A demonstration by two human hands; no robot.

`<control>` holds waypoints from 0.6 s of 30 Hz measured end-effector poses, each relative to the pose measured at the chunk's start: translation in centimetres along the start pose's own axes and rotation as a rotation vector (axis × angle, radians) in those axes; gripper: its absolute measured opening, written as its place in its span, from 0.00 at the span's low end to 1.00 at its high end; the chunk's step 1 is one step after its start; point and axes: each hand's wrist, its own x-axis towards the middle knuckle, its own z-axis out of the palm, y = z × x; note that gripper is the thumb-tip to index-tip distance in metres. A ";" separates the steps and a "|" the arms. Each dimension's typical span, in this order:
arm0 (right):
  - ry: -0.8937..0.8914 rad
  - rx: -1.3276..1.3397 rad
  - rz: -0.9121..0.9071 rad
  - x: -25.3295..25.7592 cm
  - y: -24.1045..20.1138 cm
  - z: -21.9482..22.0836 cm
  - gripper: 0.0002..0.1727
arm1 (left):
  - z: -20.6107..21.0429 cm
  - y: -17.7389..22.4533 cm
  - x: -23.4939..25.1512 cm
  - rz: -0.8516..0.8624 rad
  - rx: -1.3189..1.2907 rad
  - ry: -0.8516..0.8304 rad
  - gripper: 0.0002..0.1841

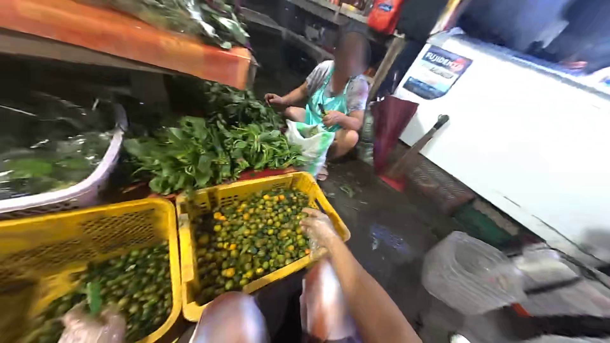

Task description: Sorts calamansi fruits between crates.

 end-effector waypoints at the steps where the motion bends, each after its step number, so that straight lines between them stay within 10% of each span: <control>1: -0.005 0.007 -0.028 -0.1 -0.4 -0.1 0.25 | -0.4 0.5 -0.5 0.012 0.015 -0.018 0.33; 18: -0.218 0.470 -0.392 -0.8 -0.2 -3.2 0.18 | 1.2 1.7 -0.9 -0.006 0.074 0.077 0.28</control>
